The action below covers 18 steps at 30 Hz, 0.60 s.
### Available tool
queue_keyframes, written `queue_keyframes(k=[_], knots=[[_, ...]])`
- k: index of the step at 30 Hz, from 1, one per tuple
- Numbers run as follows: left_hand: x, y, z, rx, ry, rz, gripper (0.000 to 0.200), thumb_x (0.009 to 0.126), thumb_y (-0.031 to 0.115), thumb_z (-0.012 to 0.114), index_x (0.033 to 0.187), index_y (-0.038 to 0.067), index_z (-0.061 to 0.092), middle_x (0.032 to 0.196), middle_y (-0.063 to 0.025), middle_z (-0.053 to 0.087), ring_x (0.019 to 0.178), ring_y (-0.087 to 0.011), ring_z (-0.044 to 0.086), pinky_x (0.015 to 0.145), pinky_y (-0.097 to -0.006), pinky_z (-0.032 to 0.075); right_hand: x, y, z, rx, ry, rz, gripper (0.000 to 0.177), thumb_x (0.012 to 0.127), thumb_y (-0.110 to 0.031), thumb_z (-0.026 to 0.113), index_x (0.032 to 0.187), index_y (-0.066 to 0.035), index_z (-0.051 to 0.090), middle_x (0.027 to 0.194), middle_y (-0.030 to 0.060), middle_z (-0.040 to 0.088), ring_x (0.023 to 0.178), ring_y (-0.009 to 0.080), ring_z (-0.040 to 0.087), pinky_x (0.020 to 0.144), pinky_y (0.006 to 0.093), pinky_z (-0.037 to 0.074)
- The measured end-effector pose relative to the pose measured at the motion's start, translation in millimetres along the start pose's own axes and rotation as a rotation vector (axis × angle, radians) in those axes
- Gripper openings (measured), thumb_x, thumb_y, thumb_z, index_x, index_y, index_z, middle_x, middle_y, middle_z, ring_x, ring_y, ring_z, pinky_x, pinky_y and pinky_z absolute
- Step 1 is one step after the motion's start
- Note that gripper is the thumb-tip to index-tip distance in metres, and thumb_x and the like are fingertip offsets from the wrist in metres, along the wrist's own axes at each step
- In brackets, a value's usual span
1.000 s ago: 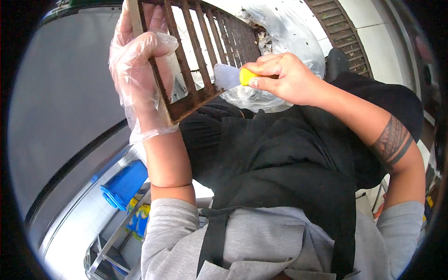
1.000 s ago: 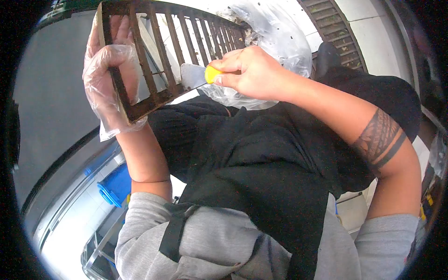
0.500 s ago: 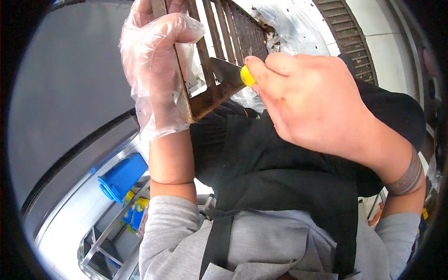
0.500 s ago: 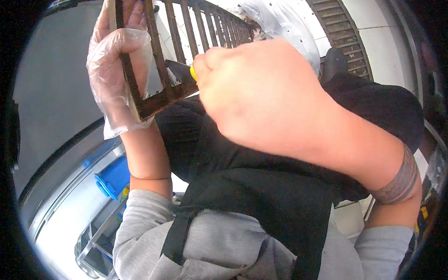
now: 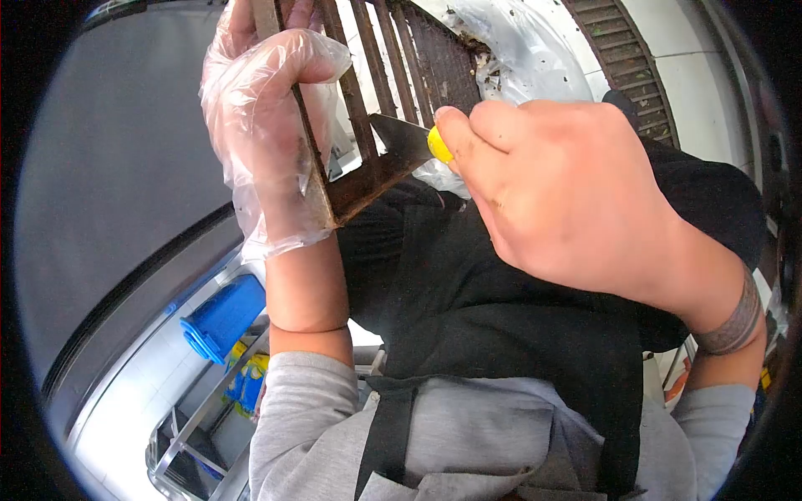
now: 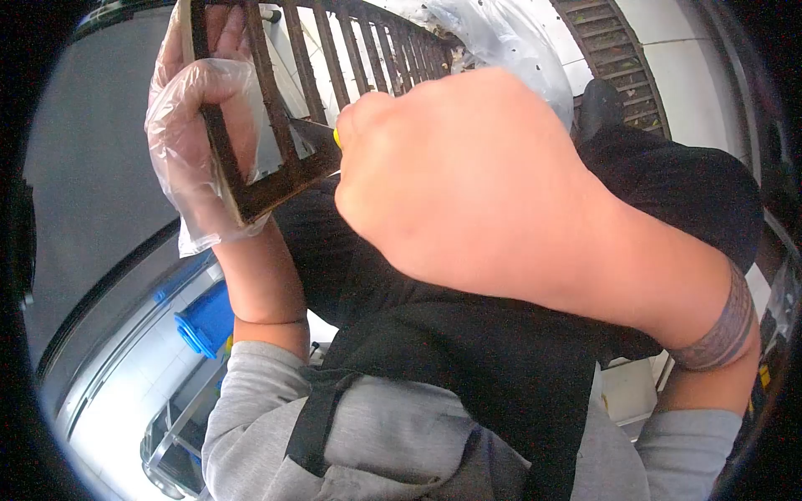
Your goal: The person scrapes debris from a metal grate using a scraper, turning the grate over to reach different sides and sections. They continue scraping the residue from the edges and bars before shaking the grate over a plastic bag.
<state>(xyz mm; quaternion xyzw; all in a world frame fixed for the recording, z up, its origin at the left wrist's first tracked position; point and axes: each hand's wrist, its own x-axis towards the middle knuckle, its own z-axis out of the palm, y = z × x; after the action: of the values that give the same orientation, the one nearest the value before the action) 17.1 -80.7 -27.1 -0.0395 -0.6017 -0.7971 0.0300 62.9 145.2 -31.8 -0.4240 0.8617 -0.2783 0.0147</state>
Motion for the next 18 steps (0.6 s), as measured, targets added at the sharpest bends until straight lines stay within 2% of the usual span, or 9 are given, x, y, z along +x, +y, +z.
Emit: queue_keyframes(k=[5,8,10,11,13,14,18], knots=[[-3,0,0,0.065,0.023,0.029,0.077,0.068,-0.004,0.051,0.145,-0.014,0.046,0.138,-0.0263,0.056,0.135,-0.0378,0.052,0.124,-0.0451,0.031,0,0,4,0.044,-0.030,-0.041,0.035,0.084,-0.011,0.074,0.115,0.004,0.068,0.075,0.0074,0.058,0.066,0.0249,0.065,0.055,0.0357,0.052],[0,-1,-5,0.102,0.031,0.043,0.076,0.069,-0.003,0.052,0.145,-0.013,0.047,0.137,-0.0263,0.056,0.136,-0.0386,0.051,0.125,-0.0463,0.029,2,19,20,0.192,-0.022,0.024,0.031,0.085,-0.008,0.072,0.112,0.005,0.070,0.076,0.0106,0.061,0.069,0.0276,0.067,0.059,0.0375,0.053],[7,0,-11,0.124,0.028,0.053,0.076,0.070,-0.003,0.053,0.144,-0.013,0.047,0.137,-0.0263,0.056,0.137,-0.0391,0.050,0.125,-0.0471,0.028,0,33,43,0.454,0.075,0.018,0.029,0.087,-0.007,0.072,0.112,0.007,0.070,0.079,0.0139,0.065,0.071,0.0302,0.067,0.063,0.0385,0.052],[7,3,2,0.124,0.023,0.054,0.076,0.070,-0.003,0.053,0.144,-0.013,0.047,0.137,-0.0263,0.056,0.137,-0.0391,0.050,0.125,-0.0471,0.028,0,35,53,0.452,0.079,0.020,0.029,0.087,-0.007,0.072,0.112,0.007,0.070,0.079,0.0139,0.065,0.071,0.0302,0.067,0.063,0.0385,0.052],[6,6,30,0.010,0.024,0.079,0.086,0.060,-0.005,0.045,0.146,-0.018,0.040,0.139,-0.0277,0.058,0.133,-0.0334,0.056,0.117,-0.0370,0.041,-1,39,73,0.665,0.177,0.046,0.024,0.091,-0.014,0.068,0.108,0.002,0.074,0.088,0.0164,0.072,0.077,0.0360,0.071,0.071,0.0422,0.057],[11,3,19,-0.001,0.001,0.069,0.087,0.060,-0.003,0.045,0.145,-0.019,0.039,0.140,-0.0290,0.057,0.135,-0.0345,0.054,0.119,-0.0383,0.040,-1,42,81,0.665,0.259,-0.040,0.030,0.089,-0.007,0.073,0.116,0.007,0.070,0.080,0.0153,0.066,0.069,0.0304,0.065,0.065,0.0367,0.051],[6,6,32,0.013,-0.006,0.071,0.087,0.059,-0.005,0.045,0.145,-0.019,0.039,0.139,-0.0292,0.057,0.134,-0.0348,0.055,0.119,-0.0389,0.039,-4,48,96,0.716,0.271,-0.035,0.029,0.090,-0.007,0.072,0.115,0.007,0.071,0.081,0.0149,0.067,0.070,0.0289,0.066,0.066,0.0355,0.051]])
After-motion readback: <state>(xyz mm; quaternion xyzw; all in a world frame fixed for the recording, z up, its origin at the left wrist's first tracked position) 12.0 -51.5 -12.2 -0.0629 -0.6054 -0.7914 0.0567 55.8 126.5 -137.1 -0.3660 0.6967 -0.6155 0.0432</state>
